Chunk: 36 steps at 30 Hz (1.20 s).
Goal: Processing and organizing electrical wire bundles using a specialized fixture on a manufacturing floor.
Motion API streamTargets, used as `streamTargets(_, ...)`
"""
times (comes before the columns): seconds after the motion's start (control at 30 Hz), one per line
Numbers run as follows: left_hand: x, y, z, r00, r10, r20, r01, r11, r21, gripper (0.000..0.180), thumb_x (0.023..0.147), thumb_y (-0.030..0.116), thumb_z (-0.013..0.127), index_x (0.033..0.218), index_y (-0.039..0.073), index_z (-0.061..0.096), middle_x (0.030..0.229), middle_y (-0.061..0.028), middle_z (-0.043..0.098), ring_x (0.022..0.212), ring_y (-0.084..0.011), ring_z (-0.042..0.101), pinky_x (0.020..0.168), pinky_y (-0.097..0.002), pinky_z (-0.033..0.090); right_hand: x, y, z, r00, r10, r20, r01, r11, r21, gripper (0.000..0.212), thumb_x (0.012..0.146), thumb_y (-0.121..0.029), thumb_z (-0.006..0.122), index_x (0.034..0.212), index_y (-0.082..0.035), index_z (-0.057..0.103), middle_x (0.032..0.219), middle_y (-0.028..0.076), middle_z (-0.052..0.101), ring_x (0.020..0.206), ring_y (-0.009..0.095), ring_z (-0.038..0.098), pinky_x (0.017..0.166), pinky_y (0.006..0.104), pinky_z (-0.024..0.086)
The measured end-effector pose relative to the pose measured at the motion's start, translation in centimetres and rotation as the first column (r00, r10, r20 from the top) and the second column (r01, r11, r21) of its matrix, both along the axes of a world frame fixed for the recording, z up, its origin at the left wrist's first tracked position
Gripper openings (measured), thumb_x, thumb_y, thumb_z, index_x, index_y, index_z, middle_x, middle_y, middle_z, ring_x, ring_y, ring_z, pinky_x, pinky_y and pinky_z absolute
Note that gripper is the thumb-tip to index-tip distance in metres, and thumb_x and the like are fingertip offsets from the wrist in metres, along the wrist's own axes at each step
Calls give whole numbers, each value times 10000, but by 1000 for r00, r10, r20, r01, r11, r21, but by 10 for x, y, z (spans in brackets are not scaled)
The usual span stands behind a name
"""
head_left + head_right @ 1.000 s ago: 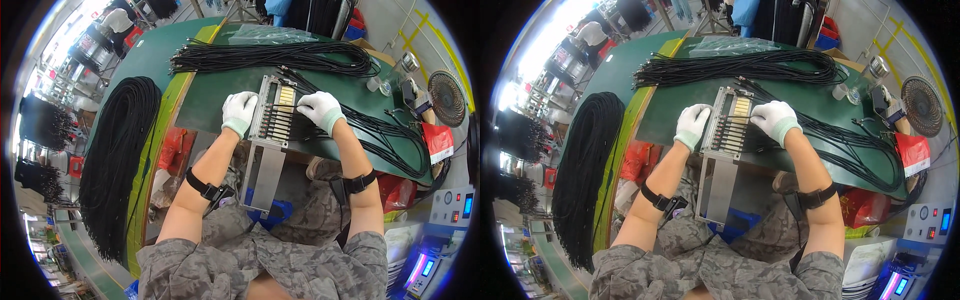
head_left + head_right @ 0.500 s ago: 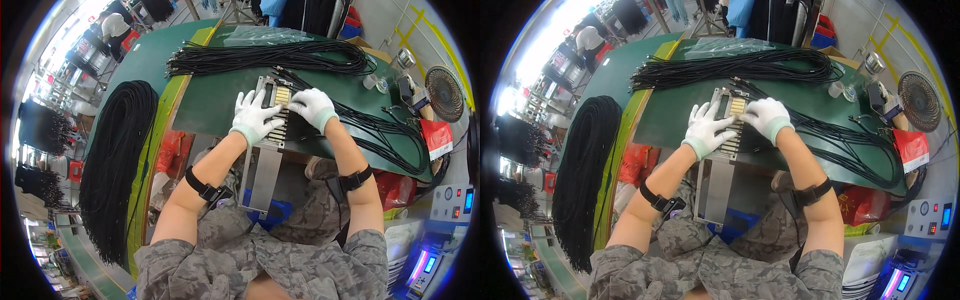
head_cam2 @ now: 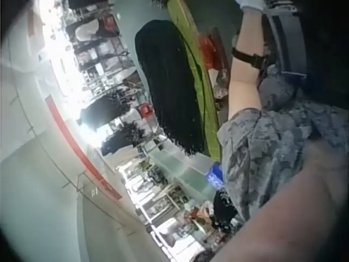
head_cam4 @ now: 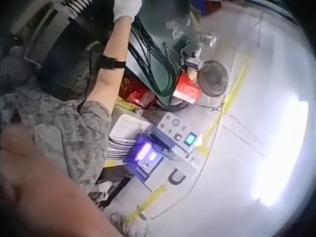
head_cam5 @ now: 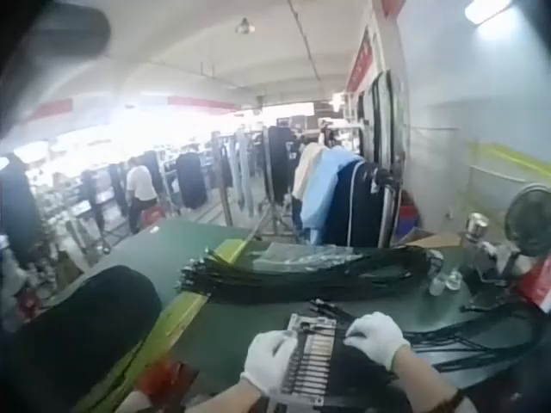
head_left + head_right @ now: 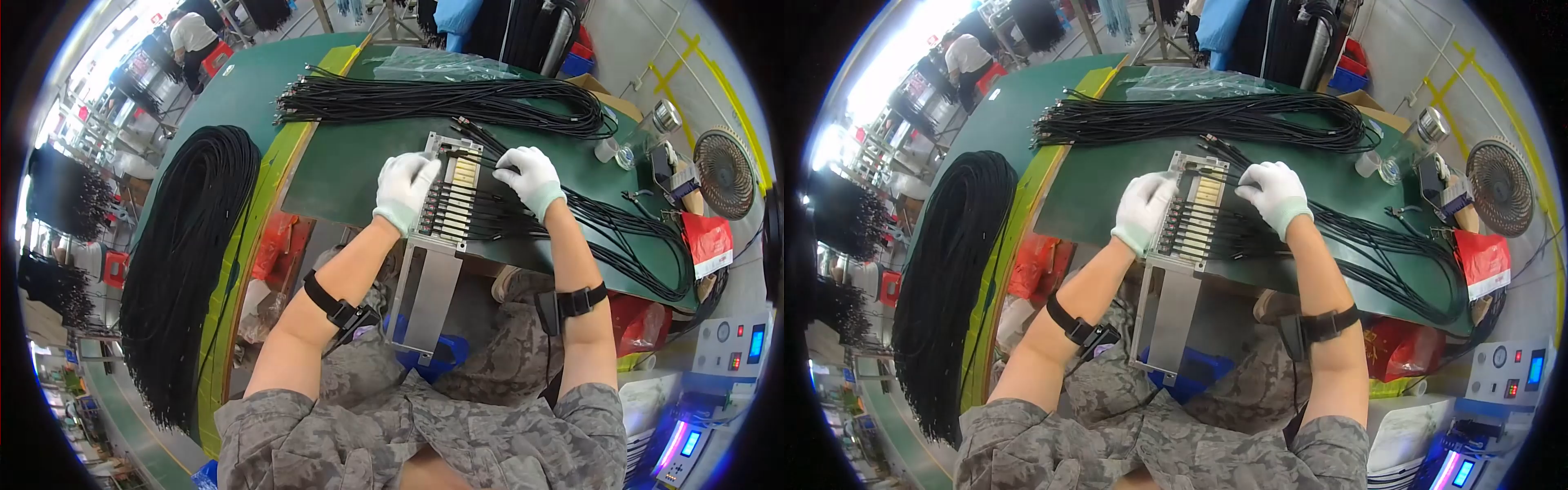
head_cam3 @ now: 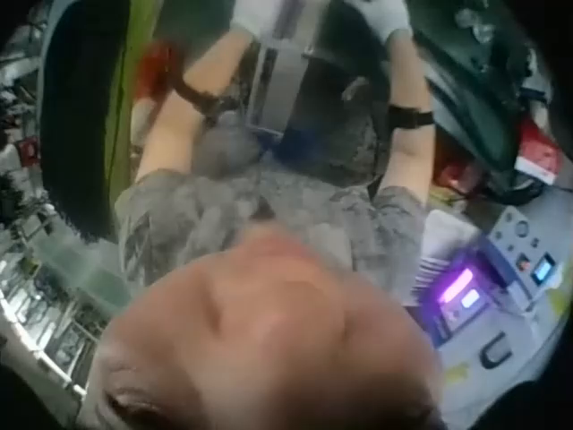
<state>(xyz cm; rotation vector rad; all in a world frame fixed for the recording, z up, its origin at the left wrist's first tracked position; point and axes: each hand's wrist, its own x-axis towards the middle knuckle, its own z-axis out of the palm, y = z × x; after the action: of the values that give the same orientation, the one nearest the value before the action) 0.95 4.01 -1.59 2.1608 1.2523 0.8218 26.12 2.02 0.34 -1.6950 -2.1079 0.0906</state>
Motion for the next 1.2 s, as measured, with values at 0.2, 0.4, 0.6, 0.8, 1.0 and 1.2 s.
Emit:
streamTargets(0.2,-2,11,-15,958,160,239,-168,986,14,229,873,249,597,852,34,671,1046,-152,645,1075,-279,541,920,-359,401,-3,-4,3,987,127,-103,-129,992,-16,136,754,-246,700,811,-124,679,798,83,642,851,299,574,753,389,464)
streamTargets(0.4,6,-2,-5,957,-44,286,-31,967,251,173,815,243,659,803,70,665,1049,-115,650,1065,-287,529,931,-378,402,-47,-16,15,950,241,-198,-212,964,159,155,760,-251,694,826,-110,685,817,94,660,828,305,599,736,394,472)
streamTargets(0.6,-4,4,-11,925,85,370,-151,977,152,152,795,235,679,791,83,686,1078,-106,653,1100,-278,522,950,-371,393,-30,-13,7,954,174,-244,-191,980,-47,166,770,-255,682,862,-118,700,812,95,666,801,309,609,737,392,482)
streamTargets(0.8,-9,6,-13,968,223,118,-242,952,189,179,801,277,664,851,108,697,1016,-75,673,1016,-274,562,932,-370,394,-23,-14,10,967,177,-185,-183,983,-13,138,792,-247,656,856,-136,707,801,83,669,817,302,600,747,394,482)
streamTargets(1.0,-7,7,-14,966,246,75,-254,958,132,191,843,298,596,889,147,703,934,-38,682,915,-262,577,871,-364,400,-16,-10,9,994,105,-28,-105,994,-23,135,806,-226,634,836,-113,702,754,103,653,785,308,578,737,403,472)
streamTargets(1.2,-12,11,-20,969,242,51,-247,959,142,199,859,288,570,896,144,702,907,-37,683,887,-258,579,851,-362,399,-18,-11,11,998,69,3,-69,997,-47,141,807,-230,623,839,-120,704,747,104,653,790,316,580,742,413,472)
